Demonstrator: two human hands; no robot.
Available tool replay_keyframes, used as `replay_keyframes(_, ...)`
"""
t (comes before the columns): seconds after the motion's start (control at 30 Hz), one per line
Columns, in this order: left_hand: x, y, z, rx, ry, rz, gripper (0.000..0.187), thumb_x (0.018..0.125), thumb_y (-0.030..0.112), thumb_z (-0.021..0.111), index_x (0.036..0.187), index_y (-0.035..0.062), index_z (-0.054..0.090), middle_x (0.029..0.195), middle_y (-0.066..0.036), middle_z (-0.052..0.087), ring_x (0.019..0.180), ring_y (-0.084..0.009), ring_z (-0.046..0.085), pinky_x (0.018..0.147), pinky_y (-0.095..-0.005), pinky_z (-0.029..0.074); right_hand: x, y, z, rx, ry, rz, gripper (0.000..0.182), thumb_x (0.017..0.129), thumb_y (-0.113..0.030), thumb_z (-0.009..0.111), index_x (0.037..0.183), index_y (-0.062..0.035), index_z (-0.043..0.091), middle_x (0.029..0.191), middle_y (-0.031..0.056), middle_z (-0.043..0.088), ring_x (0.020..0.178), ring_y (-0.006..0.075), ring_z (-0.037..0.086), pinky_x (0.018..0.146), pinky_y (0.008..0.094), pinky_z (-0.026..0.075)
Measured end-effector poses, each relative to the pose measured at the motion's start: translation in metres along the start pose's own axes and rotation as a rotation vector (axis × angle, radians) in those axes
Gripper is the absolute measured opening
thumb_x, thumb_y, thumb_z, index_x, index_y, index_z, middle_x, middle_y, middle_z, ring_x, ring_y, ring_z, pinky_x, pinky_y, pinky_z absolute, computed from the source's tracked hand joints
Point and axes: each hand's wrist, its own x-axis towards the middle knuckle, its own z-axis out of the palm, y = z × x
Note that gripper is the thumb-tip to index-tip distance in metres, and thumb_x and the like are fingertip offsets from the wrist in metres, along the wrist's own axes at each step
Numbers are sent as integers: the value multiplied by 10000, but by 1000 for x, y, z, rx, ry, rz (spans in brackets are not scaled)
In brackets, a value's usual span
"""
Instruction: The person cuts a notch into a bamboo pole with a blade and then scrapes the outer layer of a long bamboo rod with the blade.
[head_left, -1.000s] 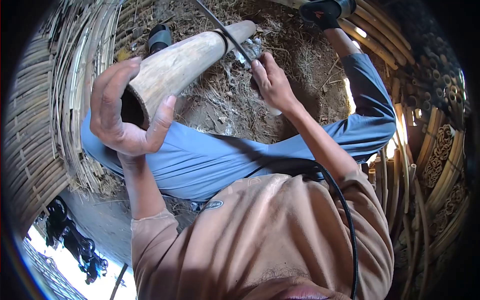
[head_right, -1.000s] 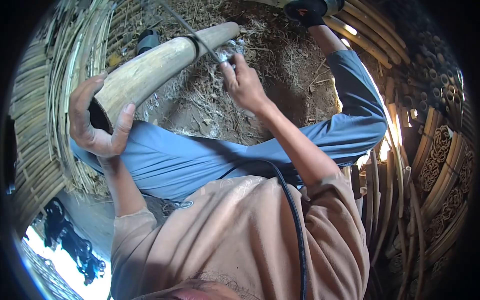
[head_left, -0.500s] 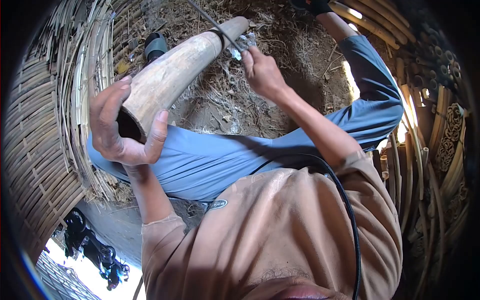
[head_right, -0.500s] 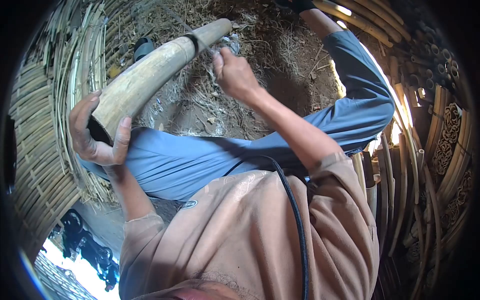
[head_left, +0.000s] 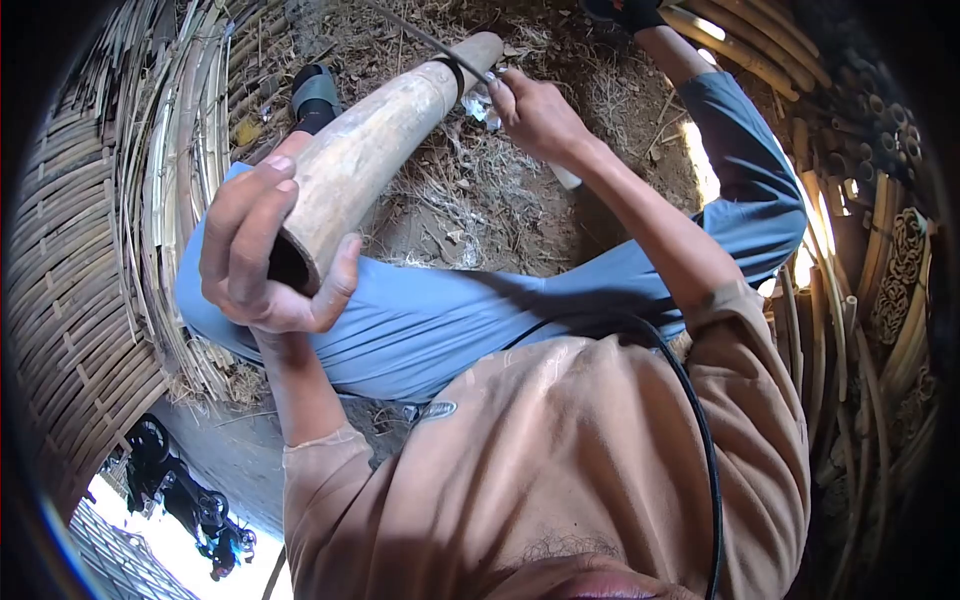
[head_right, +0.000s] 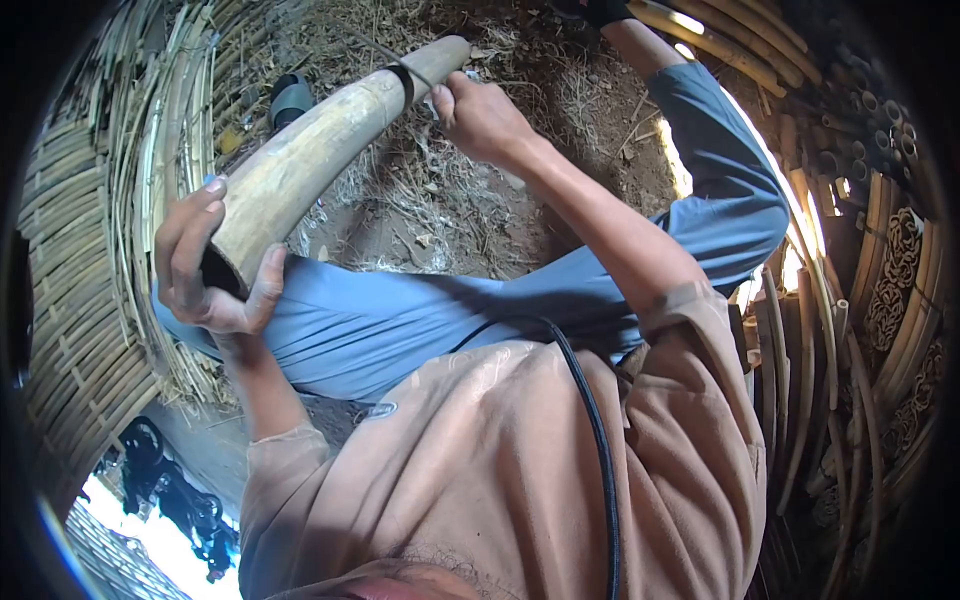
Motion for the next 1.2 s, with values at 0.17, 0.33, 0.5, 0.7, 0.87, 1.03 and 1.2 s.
replay_keyframes(0.17,-8,-4,2,-10,-22,-2,525,734,242,815,1178,42,618,1129,-163,666,1022,-369,683,913,-503,580,-43,-66,-28,125,-134,-192,343,1071,-303,451,1007,17,561,769,268,654,725,456,658,709,537,517)
replay_keyframes(0.33,-7,-2,-1,-58,-60,47,520,718,202,818,1171,41,619,1133,-166,659,1019,-377,677,914,-512,578,-11,-27,-12,-101,-45,-192,384,1066,-341,442,1039,17,578,781,272,676,753,455,682,721,546,547)
replay_keyframes(0.5,1,8,7,-28,42,-34,496,667,155,804,1114,15,641,1066,-146,654,950,-336,675,830,-464,603,22,16,-11,-190,-75,-24,406,1061,-363,441,1074,22,570,828,287,684,834,454,688,773,561,537)
replay_keyframes(0.7,-10,-2,11,5,233,-400,503,699,155,822,1135,-2,628,1069,-148,646,983,-298,626,920,-401,500,-62,-68,23,222,40,-192,237,1064,-260,466,1015,-33,511,655,247,606,589,446,614,563,538,479)
replay_keyframes(0.87,-9,4,18,-80,271,-398,492,717,147,821,1139,-5,621,1075,-139,648,989,-287,622,918,-393,495,-6,-4,46,91,147,25,304,1068,-286,434,1055,4,524,693,265,649,698,479,657,651,565,510)
replay_keyframes(1.03,-9,8,16,-56,251,-419,498,706,166,830,1130,-4,633,1085,-138,652,1003,-282,622,933,-385,487,-33,-27,19,91,78,-9,313,1061,-284,452,1026,17,528,718,286,642,741,511,642,671,576,491)
replay_keyframes(1.2,-6,3,18,-56,305,-419,462,717,122,813,1121,-16,638,1069,-139,651,984,-267,634,920,-383,503,-59,-55,11,226,1,-57,284,1053,-266,484,1003,8,535,686,287,622,672,498,629,643,580,474)
